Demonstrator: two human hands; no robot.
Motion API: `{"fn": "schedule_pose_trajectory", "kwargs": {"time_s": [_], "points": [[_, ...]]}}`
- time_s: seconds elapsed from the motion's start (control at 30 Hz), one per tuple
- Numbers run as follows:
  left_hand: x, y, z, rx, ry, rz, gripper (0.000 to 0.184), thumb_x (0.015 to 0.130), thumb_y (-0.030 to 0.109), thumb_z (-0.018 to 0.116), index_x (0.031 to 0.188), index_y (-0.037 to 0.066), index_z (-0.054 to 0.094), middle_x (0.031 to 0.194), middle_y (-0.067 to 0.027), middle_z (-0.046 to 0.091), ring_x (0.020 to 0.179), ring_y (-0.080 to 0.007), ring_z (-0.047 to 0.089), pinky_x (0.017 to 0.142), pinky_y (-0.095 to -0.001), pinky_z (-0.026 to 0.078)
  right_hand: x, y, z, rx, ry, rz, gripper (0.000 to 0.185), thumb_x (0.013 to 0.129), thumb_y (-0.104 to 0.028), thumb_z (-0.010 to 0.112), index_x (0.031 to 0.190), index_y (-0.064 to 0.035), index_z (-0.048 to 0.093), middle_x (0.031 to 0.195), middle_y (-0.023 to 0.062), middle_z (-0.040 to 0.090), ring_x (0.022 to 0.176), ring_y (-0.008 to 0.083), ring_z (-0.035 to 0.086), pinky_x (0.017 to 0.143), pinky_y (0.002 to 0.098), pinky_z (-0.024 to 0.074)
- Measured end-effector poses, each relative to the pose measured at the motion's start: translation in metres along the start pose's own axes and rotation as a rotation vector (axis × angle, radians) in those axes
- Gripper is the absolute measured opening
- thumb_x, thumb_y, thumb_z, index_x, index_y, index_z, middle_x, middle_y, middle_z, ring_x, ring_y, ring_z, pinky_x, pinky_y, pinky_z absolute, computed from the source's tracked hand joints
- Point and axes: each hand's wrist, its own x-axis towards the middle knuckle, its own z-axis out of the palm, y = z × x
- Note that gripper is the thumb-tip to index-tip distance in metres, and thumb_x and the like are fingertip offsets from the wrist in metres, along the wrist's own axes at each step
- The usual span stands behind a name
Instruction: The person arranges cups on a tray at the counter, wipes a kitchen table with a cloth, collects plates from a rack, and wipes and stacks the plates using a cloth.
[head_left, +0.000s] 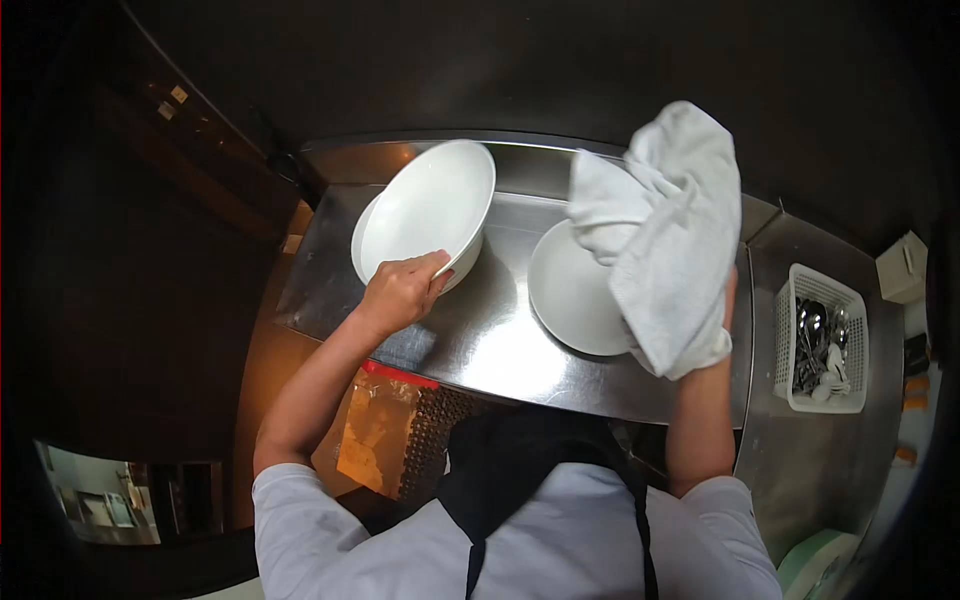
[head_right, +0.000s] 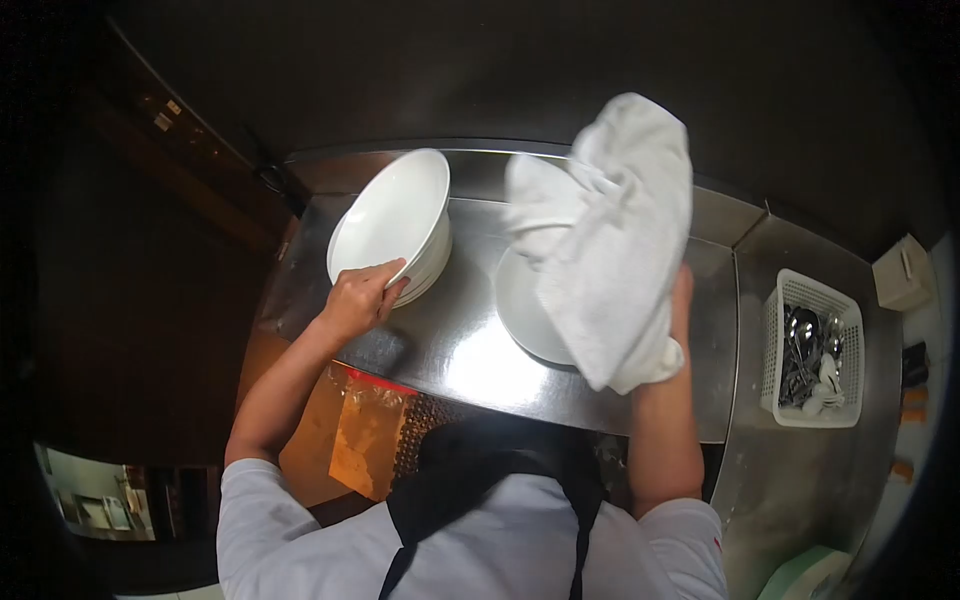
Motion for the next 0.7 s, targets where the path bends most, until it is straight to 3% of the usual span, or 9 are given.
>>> {"fn": "schedule_pose_trajectory", "kwargs": {"time_s": [0.07,0.17,0.5,0.6,0.7], "points": [[-0.017,-0.018,0.01,0.033,-0.123,-0.072,0.023,0.087,0.013,0.07,0.107,0.002,0.066,0.089,-0.0173,0.072,0.075,-0.0334,0.071,0.065,-0.041,0.058,0.002,-0.003,-0.01,-0.276,0.175,-0.133,0.045,0.102,-0.028,0.043,0.131,0.0049,0.053,0.123,0.0202,0.063,0.105,0.0292,0.068,0.091,0.0409,0.0583],[-0.034,-0.031,0.026,0.06,-0.177,-0.108,0.014,0.091,0.016,0.065,0.098,0.005,0.061,0.084,-0.0149,0.07,0.07,-0.0334,0.069,0.059,-0.0426,0.055,0.007,0.013,-0.021,0.177,0.148,-0.024,0.048,0.102,-0.031,0.043,0.132,0.0047,0.052,0.122,0.0204,0.064,0.107,0.0295,0.067,0.093,0.0424,0.0571],[-0.045,-0.041,0.043,0.126,-0.308,-0.082,0.019,0.09,0.021,0.066,0.096,0.007,0.055,0.086,-0.0118,0.068,0.068,-0.0325,0.067,0.055,-0.041,0.054,-0.003,0.009,-0.022,0.246,0.033,-0.025,0.048,0.102,-0.028,0.037,0.138,0.0029,0.047,0.132,0.0204,0.057,0.117,0.0312,0.061,0.101,0.0448,0.0519],[-0.047,-0.046,0.045,0.109,-0.339,-0.08,0.02,0.089,0.023,0.066,0.097,0.008,0.055,0.09,-0.0122,0.067,0.073,-0.0319,0.067,0.058,-0.0404,0.054,-0.002,0.01,-0.032,0.216,0.034,-0.033,0.047,0.102,-0.028,0.036,0.138,0.0022,0.047,0.132,0.0195,0.058,0.117,0.0309,0.061,0.101,0.0442,0.0511],[-0.053,-0.045,0.054,0.079,-0.275,-0.166,0.029,0.087,0.027,0.068,0.107,0.007,0.059,0.102,-0.0136,0.067,0.089,-0.0328,0.067,0.076,-0.0452,0.055,0.005,0.014,-0.046,0.162,0.078,-0.018,0.045,0.102,-0.027,0.037,0.134,0.0022,0.051,0.127,0.0175,0.061,0.116,0.03,0.062,0.101,0.0414,0.0505]]}}
